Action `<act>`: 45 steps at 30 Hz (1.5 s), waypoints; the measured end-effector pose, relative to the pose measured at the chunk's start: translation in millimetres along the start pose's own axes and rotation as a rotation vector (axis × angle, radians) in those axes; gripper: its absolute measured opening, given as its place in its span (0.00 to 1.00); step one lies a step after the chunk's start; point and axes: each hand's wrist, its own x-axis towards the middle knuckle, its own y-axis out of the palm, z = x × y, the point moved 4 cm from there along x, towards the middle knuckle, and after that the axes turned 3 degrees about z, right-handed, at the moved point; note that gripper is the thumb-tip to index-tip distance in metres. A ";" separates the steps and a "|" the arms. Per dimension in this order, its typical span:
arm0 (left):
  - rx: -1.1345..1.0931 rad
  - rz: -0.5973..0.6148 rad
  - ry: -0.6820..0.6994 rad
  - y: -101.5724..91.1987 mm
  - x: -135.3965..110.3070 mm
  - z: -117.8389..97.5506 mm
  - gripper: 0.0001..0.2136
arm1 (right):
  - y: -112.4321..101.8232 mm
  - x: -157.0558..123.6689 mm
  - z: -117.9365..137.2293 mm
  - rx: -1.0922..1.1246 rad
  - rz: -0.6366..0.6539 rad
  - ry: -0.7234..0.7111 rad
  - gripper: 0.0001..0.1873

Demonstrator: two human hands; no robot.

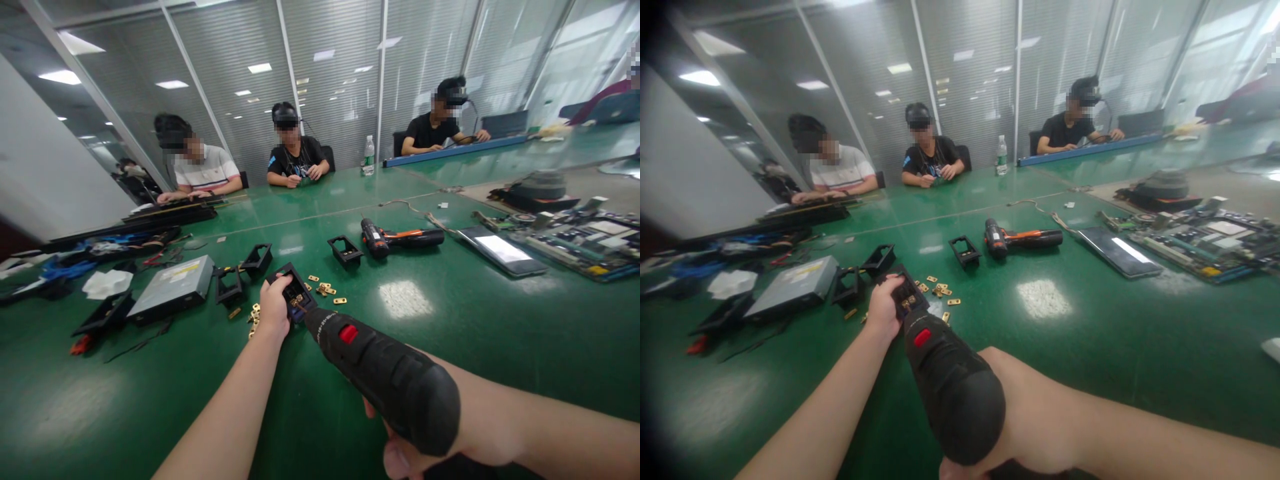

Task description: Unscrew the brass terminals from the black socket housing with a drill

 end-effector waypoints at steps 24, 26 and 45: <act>-0.003 -0.016 0.016 3.0 -1.8 -2.3 0.22 | -7.3 6.3 -5.5 -0.142 0.013 -0.065 0.21; -0.002 -0.021 0.019 3.3 -2.2 -2.9 0.22 | -5.6 5.2 2.2 -0.223 -0.028 -0.141 0.27; -0.008 -0.024 0.021 2.3 -0.2 -2.0 0.21 | -3.5 4.6 -6.4 0.155 0.066 -0.085 0.73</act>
